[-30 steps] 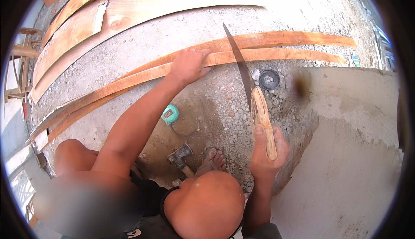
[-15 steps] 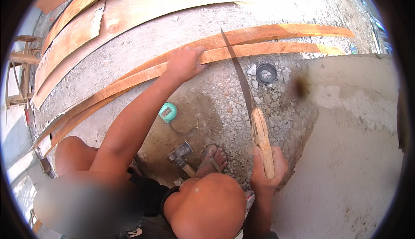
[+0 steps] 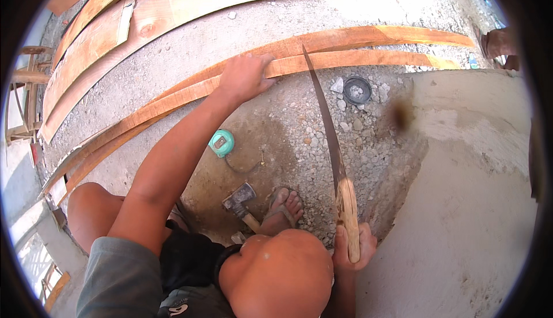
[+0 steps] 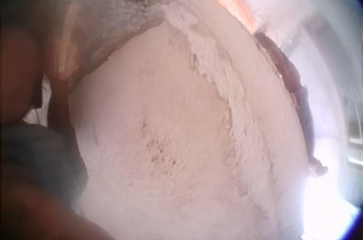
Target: The person measures wooden boards using a tape measure and cuts a board with a hand saw.
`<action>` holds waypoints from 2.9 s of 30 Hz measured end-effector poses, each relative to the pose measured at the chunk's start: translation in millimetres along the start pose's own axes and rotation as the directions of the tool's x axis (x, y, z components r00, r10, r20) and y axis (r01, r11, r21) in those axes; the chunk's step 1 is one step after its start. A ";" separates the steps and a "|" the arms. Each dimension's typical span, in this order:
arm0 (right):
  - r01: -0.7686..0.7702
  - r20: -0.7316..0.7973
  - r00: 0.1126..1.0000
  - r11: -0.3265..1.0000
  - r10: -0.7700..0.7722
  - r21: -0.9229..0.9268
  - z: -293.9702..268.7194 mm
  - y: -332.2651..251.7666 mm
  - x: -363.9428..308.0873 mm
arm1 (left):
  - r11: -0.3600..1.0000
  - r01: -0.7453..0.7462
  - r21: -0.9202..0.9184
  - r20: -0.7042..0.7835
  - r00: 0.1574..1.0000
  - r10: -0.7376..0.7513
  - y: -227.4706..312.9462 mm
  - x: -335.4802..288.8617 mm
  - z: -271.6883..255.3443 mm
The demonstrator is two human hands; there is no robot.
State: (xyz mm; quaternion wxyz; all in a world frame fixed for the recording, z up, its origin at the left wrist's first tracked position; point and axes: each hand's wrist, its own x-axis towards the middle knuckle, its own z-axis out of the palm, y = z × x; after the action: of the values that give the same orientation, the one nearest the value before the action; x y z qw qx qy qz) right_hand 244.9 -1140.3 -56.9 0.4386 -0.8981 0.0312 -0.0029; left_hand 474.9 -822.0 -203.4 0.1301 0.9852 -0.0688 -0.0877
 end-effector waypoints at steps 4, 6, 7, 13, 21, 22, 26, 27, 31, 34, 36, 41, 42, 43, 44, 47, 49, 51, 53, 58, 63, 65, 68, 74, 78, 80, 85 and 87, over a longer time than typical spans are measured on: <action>0.028 0.067 0.997 0.999 -0.030 0.034 20.2 -2.2 25.7 | 1.000 -0.001 -0.005 -0.063 0.998 0.001 -3.9 -5.0 9.8; 0.193 -0.053 0.981 0.977 -0.189 0.095 79.8 15.0 84.0 | 1.000 0.000 0.009 -0.083 0.997 0.001 -2.8 -3.8 10.0; 0.159 -0.052 0.987 0.964 -0.151 0.215 102.8 16.0 120.4 | 1.000 0.015 0.009 -0.069 0.997 -0.014 2.4 1.9 10.8; 0.053 -0.023 0.999 0.953 -0.048 0.298 111.7 8.4 130.4 | 1.000 0.005 -0.025 -0.048 0.999 -0.006 3.6 5.3 10.6; 0.081 0.043 0.996 0.997 -0.081 0.011 15.3 16.9 3.4 | 1.000 0.009 -0.001 -0.015 1.000 -0.009 2.2 -4.8 -0.3; 0.097 0.029 0.995 0.994 -0.098 0.047 36.7 20.0 25.0 | 1.000 0.010 0.009 -0.026 1.000 -0.010 -1.1 -5.3 2.8; 0.203 -0.093 0.979 0.933 -0.184 0.298 129.7 29.8 164.9 | 0.999 0.022 -0.045 -0.062 0.998 -0.024 24.0 2.3 9.8; 0.204 -0.096 0.978 0.931 -0.183 0.302 139.5 30.2 173.5 | 0.998 0.043 -0.040 -0.014 0.999 -0.044 22.4 3.4 8.4; 0.019 -0.046 0.999 0.964 -0.007 0.267 120.6 20.5 121.6 | 0.999 0.032 -0.025 -0.007 0.999 -0.032 5.8 -0.1 7.9; 0.137 -0.026 0.990 0.990 -0.136 0.044 58.1 37.5 18.5 | 0.999 -0.028 0.016 -0.054 0.998 0.028 -5.0 -8.1 3.6; 0.123 0.112 0.987 0.988 -0.113 -0.089 13.5 29.4 -10.3 | 1.000 0.009 0.007 -0.012 1.000 -0.009 2.6 -3.6 -2.3; 0.218 -0.016 0.976 0.975 -0.218 0.047 78.3 39.3 63.4 | 1.000 -0.006 -0.011 -0.084 0.996 0.005 -1.0 -9.0 12.6; 0.166 -0.057 0.986 0.968 -0.158 0.188 104.2 32.4 103.8 | 0.999 -0.017 -0.040 -0.111 0.994 0.012 6.3 -5.6 15.9; 0.193 -0.071 0.981 0.956 -0.182 0.221 123.6 28.1 145.0 | 0.998 -0.029 -0.056 -0.117 0.993 0.022 15.7 -1.5 14.0; 0.218 -0.085 0.976 0.939 -0.203 0.264 137.0 25.6 168.5 | 0.997 0.006 -0.075 -0.054 0.999 -0.010 18.8 2.1 8.1; 0.209 -0.088 0.978 0.937 -0.192 0.280 145.3 21.9 169.5 | 0.996 0.055 -0.066 0.032 0.998 -0.053 16.3 -4.0 2.0; 0.107 -0.056 0.994 0.974 -0.097 0.199 117.0 28.6 116.0 | 0.997 0.067 -0.046 0.041 0.997 -0.065 8.7 -3.1 2.3; 0.189 -0.055 0.981 0.979 -0.185 0.072 84.2 51.8 44.0 | 1.000 0.021 -0.017 -0.007 1.000 -0.021 -7.4 -11.6 3.9; 0.119 0.029 0.992 0.992 -0.120 0.035 33.2 45.7 -3.4 | 0.999 0.021 -0.026 -0.004 1.000 -0.021 -0.7 -11.0 -0.1; 0.162 -0.039 0.987 0.983 -0.159 0.085 72.8 51.1 52.4 | 1.000 0.007 -0.019 -0.057 0.998 -0.008 1.5 -7.5 5.3; 0.163 -0.086 0.986 0.907 -0.141 0.387 138.5 26.6 186.7 | 0.998 0.025 -0.056 -0.009 1.000 -0.025 19.2 9.6 -0.4; 0.268 -0.130 0.963 0.898 -0.237 0.350 148.2 36.4 157.5 | 0.997 0.025 -0.073 -0.054 0.998 -0.029 10.2 2.2 7.9; 0.082 -0.020 0.997 0.958 -0.079 0.274 98.6 46.6 67.5 | 0.997 0.072 -0.005 -0.027 0.997 -0.072 -17.8 -11.8 15.0; 0.102 -0.062 0.994 0.961 -0.089 0.256 58.9 76.3 6.5 | 0.994 0.039 -0.105 -0.066 0.997 -0.046 4.1 -5.5 1.0; 0.359 -0.185 0.931 0.886 -0.315 0.295 133.4 78.5 126.4 | 0.985 0.049 -0.166 -0.044 0.997 -0.058 21.6 1.5 -3.4; 0.391 -0.240 0.916 0.852 -0.322 0.348 154.7 50.4 164.3 | 0.978 0.022 -0.209 -0.148 0.988 -0.053 0.2 7.8 3.6; 0.171 -0.112 0.984 0.902 -0.138 0.395 162.7 53.1 150.4 | 0.978 0.063 -0.201 -0.150 0.984 -0.095 -7.5 -1.9 13.3; 0.173 -0.138 0.982 0.900 -0.127 0.401 162.9 52.2 153.5 | 0.989 0.055 -0.134 -0.168 0.983 -0.077 -2.5 -3.0 14.3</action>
State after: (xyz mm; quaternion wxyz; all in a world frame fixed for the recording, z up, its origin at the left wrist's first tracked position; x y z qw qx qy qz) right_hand 400.6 -1052.9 -201.7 0.6136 -0.7840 -0.0156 -0.0922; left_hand 469.6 -822.6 -217.3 0.1960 0.9804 -0.0187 -0.0104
